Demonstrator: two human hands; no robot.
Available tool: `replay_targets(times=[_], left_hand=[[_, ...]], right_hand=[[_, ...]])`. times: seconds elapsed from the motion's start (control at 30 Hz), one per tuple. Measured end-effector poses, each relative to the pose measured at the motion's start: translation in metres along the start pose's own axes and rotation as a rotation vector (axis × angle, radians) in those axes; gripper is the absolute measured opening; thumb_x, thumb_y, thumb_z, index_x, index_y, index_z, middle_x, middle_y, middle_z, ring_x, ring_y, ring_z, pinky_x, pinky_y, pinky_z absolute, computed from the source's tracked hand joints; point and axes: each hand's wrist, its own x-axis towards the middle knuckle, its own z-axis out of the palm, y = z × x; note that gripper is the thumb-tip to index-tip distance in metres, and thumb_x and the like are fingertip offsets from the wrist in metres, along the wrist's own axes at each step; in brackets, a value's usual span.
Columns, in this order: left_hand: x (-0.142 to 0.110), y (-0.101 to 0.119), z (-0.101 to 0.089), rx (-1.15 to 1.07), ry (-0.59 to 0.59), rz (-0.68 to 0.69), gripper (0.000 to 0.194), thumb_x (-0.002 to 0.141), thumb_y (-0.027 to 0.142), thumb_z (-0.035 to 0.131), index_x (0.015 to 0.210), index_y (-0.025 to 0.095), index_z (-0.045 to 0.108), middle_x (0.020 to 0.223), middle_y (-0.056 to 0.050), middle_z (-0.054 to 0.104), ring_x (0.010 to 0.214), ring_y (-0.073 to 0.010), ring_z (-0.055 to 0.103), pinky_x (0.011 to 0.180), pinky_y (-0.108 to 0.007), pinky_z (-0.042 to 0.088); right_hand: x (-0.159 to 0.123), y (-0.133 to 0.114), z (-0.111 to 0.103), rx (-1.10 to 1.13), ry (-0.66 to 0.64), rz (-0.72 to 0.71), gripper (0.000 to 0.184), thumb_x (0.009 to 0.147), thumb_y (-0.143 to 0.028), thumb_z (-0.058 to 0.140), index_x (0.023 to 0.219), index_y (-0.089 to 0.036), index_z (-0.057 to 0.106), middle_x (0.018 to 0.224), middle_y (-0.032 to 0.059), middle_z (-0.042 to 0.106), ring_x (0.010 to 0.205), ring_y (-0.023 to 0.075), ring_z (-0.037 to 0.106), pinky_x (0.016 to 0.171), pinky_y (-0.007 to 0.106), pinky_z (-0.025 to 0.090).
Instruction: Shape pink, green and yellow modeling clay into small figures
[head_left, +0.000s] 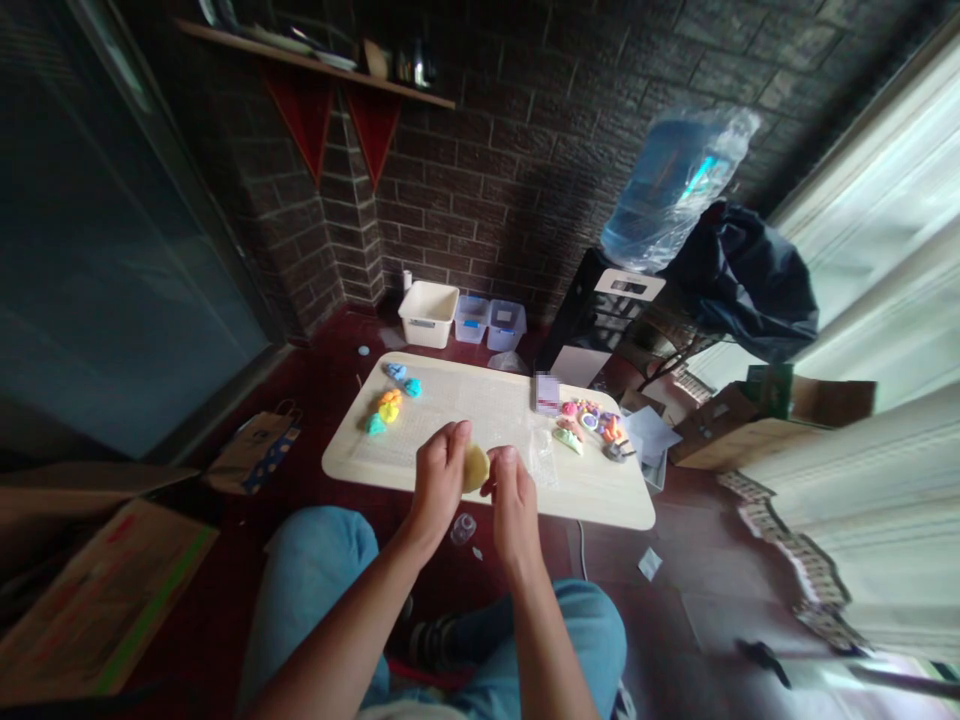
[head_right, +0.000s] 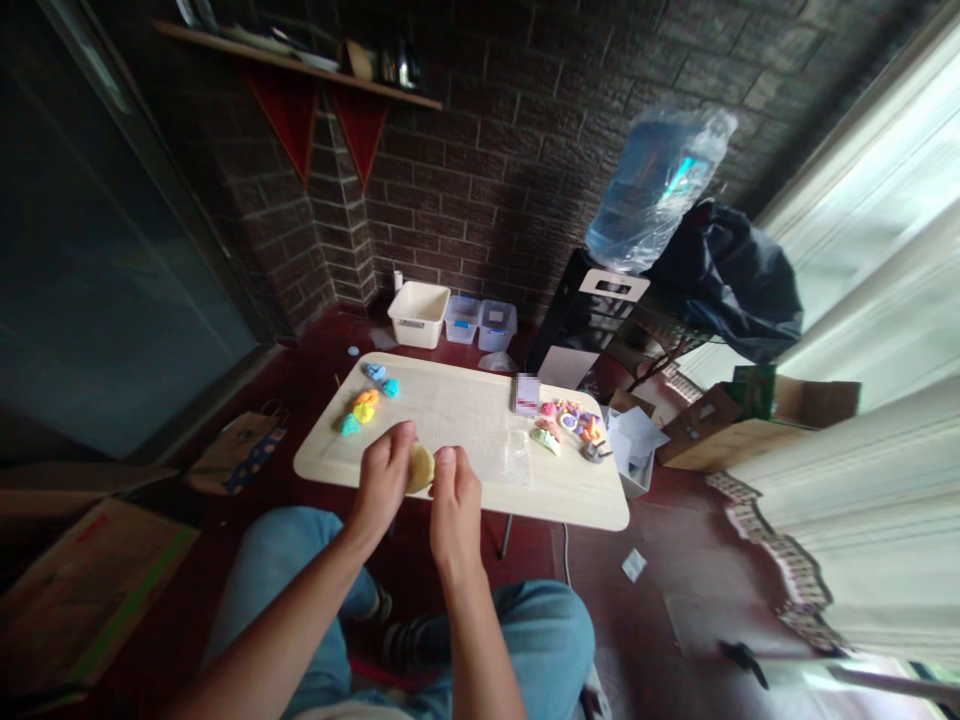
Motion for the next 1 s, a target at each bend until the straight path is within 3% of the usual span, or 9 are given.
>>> replay_targets(times=[0.23,0.33,0.43,0.5,0.6,0.67,0.73,0.83,1.0], left_hand=[[0.0,0.007,0.001,-0.038,-0.012,-0.024,0.042,0.085,0.044,0.059,0.053,0.021,0.044,0.05,0.005,0.039,0.051,-0.012,0.036,0.052,-0.025,0.03],[-0.002,0.012,0.0,-0.066,-0.001,-0.043,0.042,0.085,0.048,0.058,0.054,0.021,0.048,0.05,0.004,0.042,0.051,-0.0124,0.039,0.051,-0.025,0.031],[-0.002,0.017,-0.005,-0.08,-0.089,-0.086,0.045,0.086,0.057,0.053,0.063,0.019,0.061,0.054,0.001,0.054,0.055,-0.0148,0.049,0.054,-0.026,0.036],[-0.001,0.019,-0.009,-0.158,-0.187,-0.183,0.052,0.085,0.064,0.048,0.072,0.018,0.068,0.061,-0.002,0.062,0.058,-0.0161,0.055,0.055,-0.025,0.039],[0.004,0.022,-0.013,-0.483,-0.375,-0.438,0.063,0.084,0.07,0.042,0.087,0.015,0.072,0.082,-0.009,0.072,0.072,-0.0199,0.064,0.064,-0.027,0.047],[0.008,0.024,-0.015,-0.715,-0.518,-0.626,0.064,0.085,0.069,0.042,0.1,0.014,0.072,0.098,-0.014,0.072,0.089,-0.0252,0.067,0.077,-0.033,0.05],[0.01,0.026,-0.016,-0.841,-0.611,-0.775,0.061,0.087,0.064,0.043,0.109,0.014,0.069,0.105,-0.016,0.072,0.1,-0.0291,0.067,0.085,-0.039,0.051],[0.009,0.026,-0.013,-0.906,-0.626,-0.879,0.056,0.088,0.061,0.045,0.111,0.015,0.067,0.102,-0.016,0.073,0.101,-0.0312,0.068,0.084,-0.042,0.052],[0.002,0.027,0.003,-0.913,-0.537,-0.814,0.058,0.084,0.067,0.048,0.109,0.018,0.067,0.105,-0.015,0.073,0.109,-0.0322,0.065,0.087,-0.043,0.053]], right_hand=[[-0.009,0.006,0.005,-0.251,-0.182,-0.135,0.026,0.097,-0.043,0.043,0.085,-0.021,0.048,0.061,-0.0057,0.048,0.055,0.013,0.045,0.054,0.024,0.029],[-0.008,0.01,0.007,-0.262,-0.111,-0.179,0.023,0.098,-0.038,0.04,0.083,-0.021,0.046,0.058,-0.0057,0.047,0.051,0.0127,0.043,0.051,0.024,0.026],[-0.006,0.01,0.004,-0.229,-0.023,-0.167,0.028,0.097,-0.038,0.042,0.075,-0.022,0.044,0.054,-0.0068,0.042,0.048,0.0112,0.039,0.048,0.024,0.024],[-0.004,0.007,0.0,-0.14,-0.051,-0.122,0.031,0.097,-0.042,0.041,0.074,-0.021,0.045,0.055,-0.0068,0.041,0.049,0.0106,0.037,0.048,0.023,0.026],[-0.001,-0.001,-0.006,-0.025,-0.257,-0.071,0.036,0.099,-0.045,0.036,0.08,-0.02,0.053,0.061,-0.0043,0.047,0.053,0.0111,0.041,0.05,0.022,0.032],[0.003,-0.007,-0.009,-0.114,-0.348,-0.12,0.036,0.099,-0.044,0.037,0.084,-0.019,0.058,0.064,-0.0025,0.052,0.056,0.0122,0.045,0.053,0.023,0.035],[0.009,-0.013,-0.011,-0.315,-0.286,-0.231,0.029,0.094,-0.045,0.049,0.088,-0.019,0.061,0.07,0.0001,0.057,0.063,0.0148,0.05,0.059,0.026,0.038],[0.021,-0.025,-0.01,-0.447,-0.092,-0.35,0.028,0.088,-0.046,0.06,0.098,-0.02,0.062,0.088,0.0053,0.062,0.081,0.0203,0.057,0.072,0.031,0.044],[0.037,-0.043,0.016,-0.221,-0.023,-0.393,0.041,0.102,-0.042,0.028,0.105,-0.02,0.062,0.103,0.0087,0.067,0.099,0.0208,0.061,0.088,0.036,0.045]])
